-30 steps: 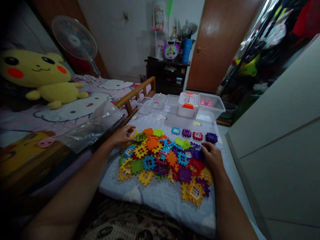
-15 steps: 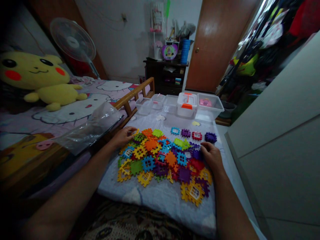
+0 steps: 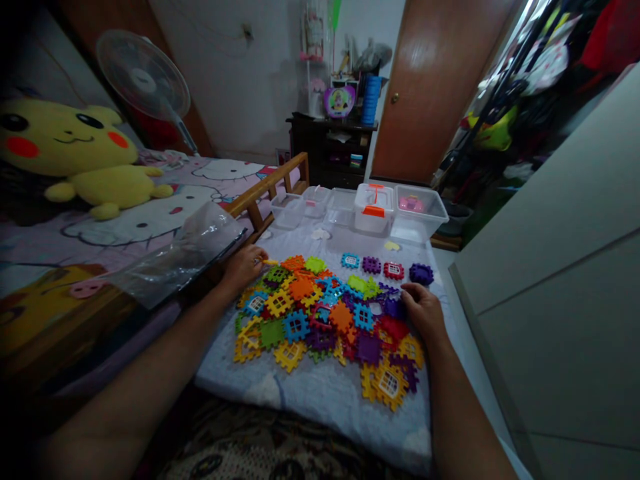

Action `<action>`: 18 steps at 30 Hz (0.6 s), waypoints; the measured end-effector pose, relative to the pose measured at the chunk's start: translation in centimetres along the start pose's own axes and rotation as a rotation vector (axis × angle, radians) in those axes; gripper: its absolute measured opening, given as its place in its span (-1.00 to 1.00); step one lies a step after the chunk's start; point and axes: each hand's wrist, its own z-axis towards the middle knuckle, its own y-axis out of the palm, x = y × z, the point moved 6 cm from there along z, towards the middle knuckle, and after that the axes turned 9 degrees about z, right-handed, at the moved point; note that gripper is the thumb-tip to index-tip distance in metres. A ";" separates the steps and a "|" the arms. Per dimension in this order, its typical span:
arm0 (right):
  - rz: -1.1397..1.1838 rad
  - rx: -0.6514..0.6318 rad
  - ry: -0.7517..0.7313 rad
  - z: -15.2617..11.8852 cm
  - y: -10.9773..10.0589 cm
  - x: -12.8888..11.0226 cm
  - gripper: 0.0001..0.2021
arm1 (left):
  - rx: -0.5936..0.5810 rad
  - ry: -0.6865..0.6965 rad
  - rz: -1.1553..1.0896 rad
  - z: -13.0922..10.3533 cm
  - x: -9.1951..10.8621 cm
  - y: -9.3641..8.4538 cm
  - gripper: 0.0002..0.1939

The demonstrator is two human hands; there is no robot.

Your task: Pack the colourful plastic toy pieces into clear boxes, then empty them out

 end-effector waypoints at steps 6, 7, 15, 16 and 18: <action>0.005 -0.007 -0.006 0.0 0.1 0.1 -0.58 | 0.155 -0.030 0.142 0.8 0.2 -1.0 -0.79; 0.004 -0.005 -0.006 0.0 0.1 0.1 -0.58 | 0.143 -0.040 0.163 0.8 0.1 -0.8 -0.79; 0.005 0.005 -0.013 -0.1 0.0 -0.2 -0.58 | -0.248 0.014 -0.080 -0.1 -1.8 0.6 -0.66; 0.002 0.006 -0.012 -0.1 0.0 -0.3 -0.58 | -0.274 0.024 -0.116 -0.4 -2.1 0.3 -0.64; 0.002 0.004 -0.005 -0.1 0.0 -0.3 -0.58 | -0.310 0.042 -0.160 -1.2 -2.5 -0.5 -0.61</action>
